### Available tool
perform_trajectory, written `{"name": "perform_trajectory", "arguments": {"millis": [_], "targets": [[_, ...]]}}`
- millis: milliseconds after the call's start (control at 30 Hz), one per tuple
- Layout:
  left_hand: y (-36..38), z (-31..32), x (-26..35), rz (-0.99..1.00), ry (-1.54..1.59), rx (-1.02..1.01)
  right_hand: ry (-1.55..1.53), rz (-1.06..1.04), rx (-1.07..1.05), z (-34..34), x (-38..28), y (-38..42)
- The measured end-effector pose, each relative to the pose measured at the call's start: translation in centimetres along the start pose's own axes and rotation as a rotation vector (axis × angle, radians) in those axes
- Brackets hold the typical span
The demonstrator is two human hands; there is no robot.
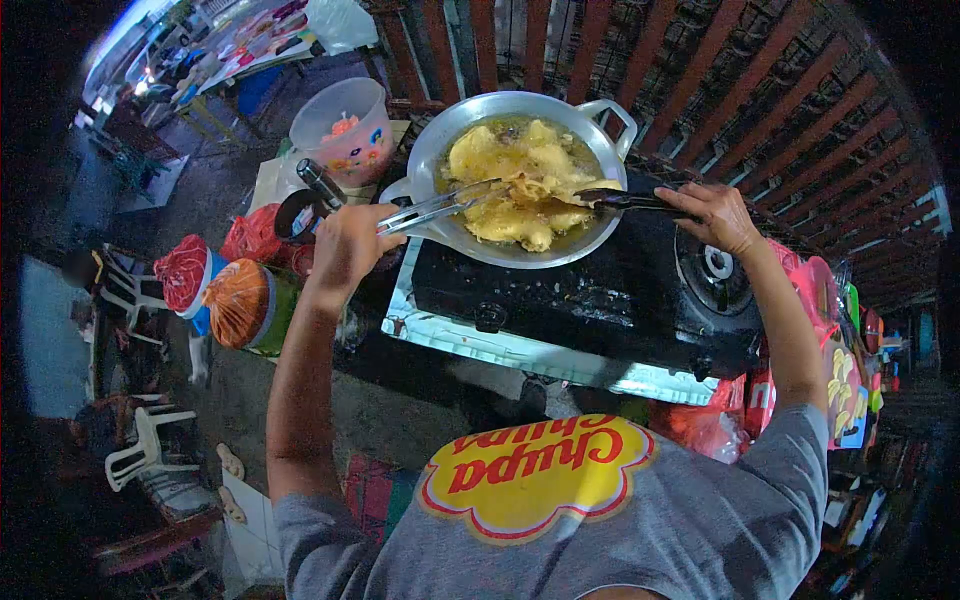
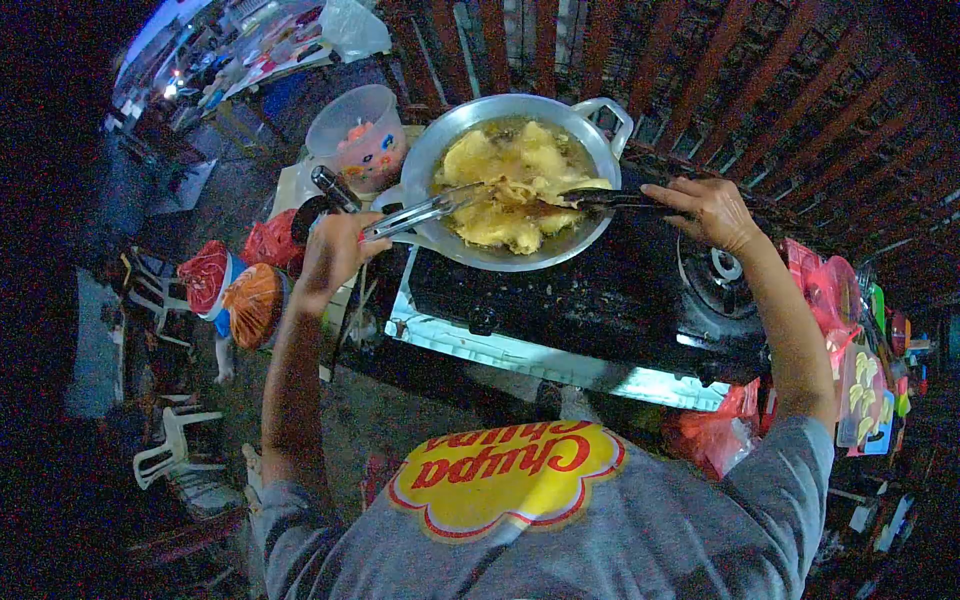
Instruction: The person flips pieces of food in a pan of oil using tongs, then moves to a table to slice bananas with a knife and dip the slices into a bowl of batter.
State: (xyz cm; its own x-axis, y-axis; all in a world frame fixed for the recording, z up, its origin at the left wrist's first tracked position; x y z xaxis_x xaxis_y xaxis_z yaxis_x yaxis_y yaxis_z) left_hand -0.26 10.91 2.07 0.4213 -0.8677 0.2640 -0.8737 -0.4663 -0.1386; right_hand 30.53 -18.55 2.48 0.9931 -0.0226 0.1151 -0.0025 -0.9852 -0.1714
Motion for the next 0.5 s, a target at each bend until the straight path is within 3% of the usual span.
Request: {"name": "perform_trajectory", "arguments": {"millis": [500], "targets": [[0.6,-0.1,-0.5,0.023,0.007,0.087,-0.148,0.132,0.053,0.5,1.2,0.2]]}}
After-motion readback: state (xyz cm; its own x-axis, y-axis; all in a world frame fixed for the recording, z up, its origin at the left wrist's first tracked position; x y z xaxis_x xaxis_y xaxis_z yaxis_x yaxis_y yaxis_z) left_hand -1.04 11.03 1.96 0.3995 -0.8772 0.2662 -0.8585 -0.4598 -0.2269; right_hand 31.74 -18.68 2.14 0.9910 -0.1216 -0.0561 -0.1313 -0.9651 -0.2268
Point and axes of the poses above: each hand's wrist, its own y-axis away from the middle knuckle, its own z-axis out of the palm, x = y × z, the point moved 5 cm from there along -y, towards the middle knuckle, and after that the axes turned 1 degree about -y, right-handed, at the moved point
